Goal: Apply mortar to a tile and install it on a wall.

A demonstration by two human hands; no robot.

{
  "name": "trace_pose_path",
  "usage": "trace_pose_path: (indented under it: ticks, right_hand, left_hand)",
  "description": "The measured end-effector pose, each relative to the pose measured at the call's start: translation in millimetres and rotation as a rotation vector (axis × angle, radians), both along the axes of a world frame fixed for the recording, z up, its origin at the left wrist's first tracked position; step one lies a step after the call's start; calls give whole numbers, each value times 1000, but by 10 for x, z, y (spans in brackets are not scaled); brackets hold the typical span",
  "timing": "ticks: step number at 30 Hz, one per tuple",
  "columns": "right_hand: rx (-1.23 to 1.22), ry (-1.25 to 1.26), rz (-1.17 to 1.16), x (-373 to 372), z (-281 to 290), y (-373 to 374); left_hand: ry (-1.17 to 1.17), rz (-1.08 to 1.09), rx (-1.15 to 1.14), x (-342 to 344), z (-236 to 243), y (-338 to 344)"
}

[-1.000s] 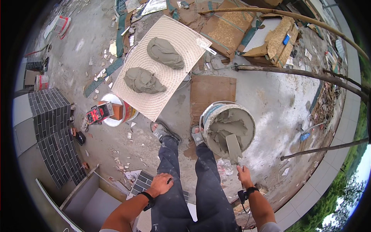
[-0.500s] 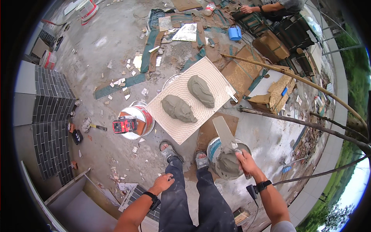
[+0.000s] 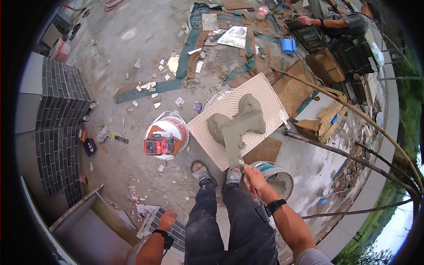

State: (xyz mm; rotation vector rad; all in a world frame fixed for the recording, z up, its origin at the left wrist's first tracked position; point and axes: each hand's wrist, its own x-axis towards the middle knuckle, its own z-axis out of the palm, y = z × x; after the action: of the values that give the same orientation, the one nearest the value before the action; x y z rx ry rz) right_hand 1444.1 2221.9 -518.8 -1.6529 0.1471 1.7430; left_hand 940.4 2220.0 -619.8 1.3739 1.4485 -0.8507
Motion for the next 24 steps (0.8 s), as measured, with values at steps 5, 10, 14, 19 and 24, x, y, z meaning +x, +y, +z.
trace_pose_path:
  ticks: [5, 10, 14, 19, 24]
  right_hand:
    - [7, -1020, 1235, 257, -49, -39]
    - [53, -1248, 1402, 1106, -126, -43]
    - [-67, -1343, 1103, 1553, -371, -161]
    - [-79, -286, 49, 941, -293, -308]
    - [-40, -157, 257, 153, -313, -621]
  left_hand:
    - [-223, 230, 11, 749, -94, 356]
    - [-415, 503, 47, 2045, -224, 879]
    - [-643, 793, 37, 2557, -451, 967]
    - [-499, 995, -208, 2820, -465, 926]
    - [-581, 1101, -404, 2926, -362, 916]
